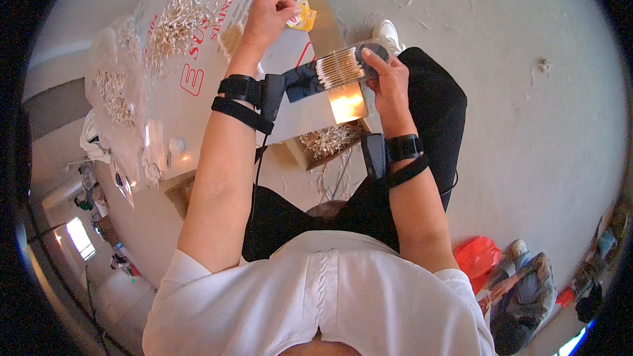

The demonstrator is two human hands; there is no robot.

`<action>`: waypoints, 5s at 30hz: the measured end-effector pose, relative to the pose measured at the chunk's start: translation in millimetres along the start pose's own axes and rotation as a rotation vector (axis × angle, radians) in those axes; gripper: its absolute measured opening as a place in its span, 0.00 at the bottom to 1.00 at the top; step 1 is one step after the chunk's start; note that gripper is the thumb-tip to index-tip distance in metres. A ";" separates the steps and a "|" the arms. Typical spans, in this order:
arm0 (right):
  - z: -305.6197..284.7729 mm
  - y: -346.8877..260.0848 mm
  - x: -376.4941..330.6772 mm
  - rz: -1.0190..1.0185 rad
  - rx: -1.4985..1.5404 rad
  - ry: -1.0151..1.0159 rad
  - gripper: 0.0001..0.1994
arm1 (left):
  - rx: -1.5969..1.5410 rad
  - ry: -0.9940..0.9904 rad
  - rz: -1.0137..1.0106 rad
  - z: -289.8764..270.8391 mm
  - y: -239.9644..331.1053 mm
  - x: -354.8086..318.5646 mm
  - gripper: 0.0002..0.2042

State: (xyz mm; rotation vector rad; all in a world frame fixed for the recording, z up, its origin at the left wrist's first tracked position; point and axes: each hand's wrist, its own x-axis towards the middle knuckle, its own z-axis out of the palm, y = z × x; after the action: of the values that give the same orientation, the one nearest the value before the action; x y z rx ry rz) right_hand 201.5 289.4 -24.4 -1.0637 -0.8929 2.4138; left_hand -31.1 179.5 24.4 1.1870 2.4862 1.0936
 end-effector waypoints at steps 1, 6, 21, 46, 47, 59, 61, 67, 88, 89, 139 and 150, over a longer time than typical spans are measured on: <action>1.5 2.1 -0.3 0.007 0.001 0.000 0.13 | -0.038 0.057 0.025 -3.6 2.3 -3.2 0.07; 3.4 7.7 1.6 -0.012 0.054 0.034 0.15 | -0.171 -0.030 -0.120 -13.2 17.7 -29.7 0.07; 12.0 15.9 0.8 -0.085 0.056 0.084 0.10 | 0.003 -0.256 -0.262 21.0 58.8 -74.1 0.09; 6.7 19.6 5.2 -0.097 -0.005 0.074 0.08 | 0.096 -0.012 -0.199 46.6 62.0 -85.3 0.13; 9.1 19.0 3.7 -0.095 -0.004 0.072 0.08 | 0.032 0.137 -0.227 46.1 58.1 -92.2 0.16; 10.1 17.0 -1.5 -0.077 0.023 0.095 0.07 | 0.544 -0.044 -0.171 72.3 81.1 -180.5 0.45; 8.4 19.6 0.0 -0.111 0.016 0.079 0.07 | 0.522 -0.035 -0.162 77.4 83.0 -179.2 0.46; 8.0 19.6 -1.5 -0.114 0.004 0.076 0.07 | 0.536 -0.044 -0.168 80.7 85.8 -177.8 0.47; 1.5 20.0 2.1 -0.151 0.031 0.127 0.09 | 0.398 0.053 -0.172 76.0 89.1 -167.0 0.41; -2.6 17.3 4.5 -0.183 -0.035 0.195 0.08 | 0.404 0.066 -0.181 72.3 84.7 -169.1 0.41; 123.9 80.3 -9.2 -0.545 -0.808 -0.171 0.03 | 0.512 0.199 -0.183 -15.4 -22.5 -169.8 0.41; 125.8 68.7 -19.6 -0.773 -1.375 -0.380 0.10 | 0.457 0.220 -0.373 -29.3 -16.0 -206.9 0.44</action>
State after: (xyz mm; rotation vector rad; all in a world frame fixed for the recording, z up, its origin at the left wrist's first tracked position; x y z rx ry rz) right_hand 115.1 177.2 5.0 -0.3307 -2.6165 1.1489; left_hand 84.2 5.6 4.3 0.6593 3.0707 0.6024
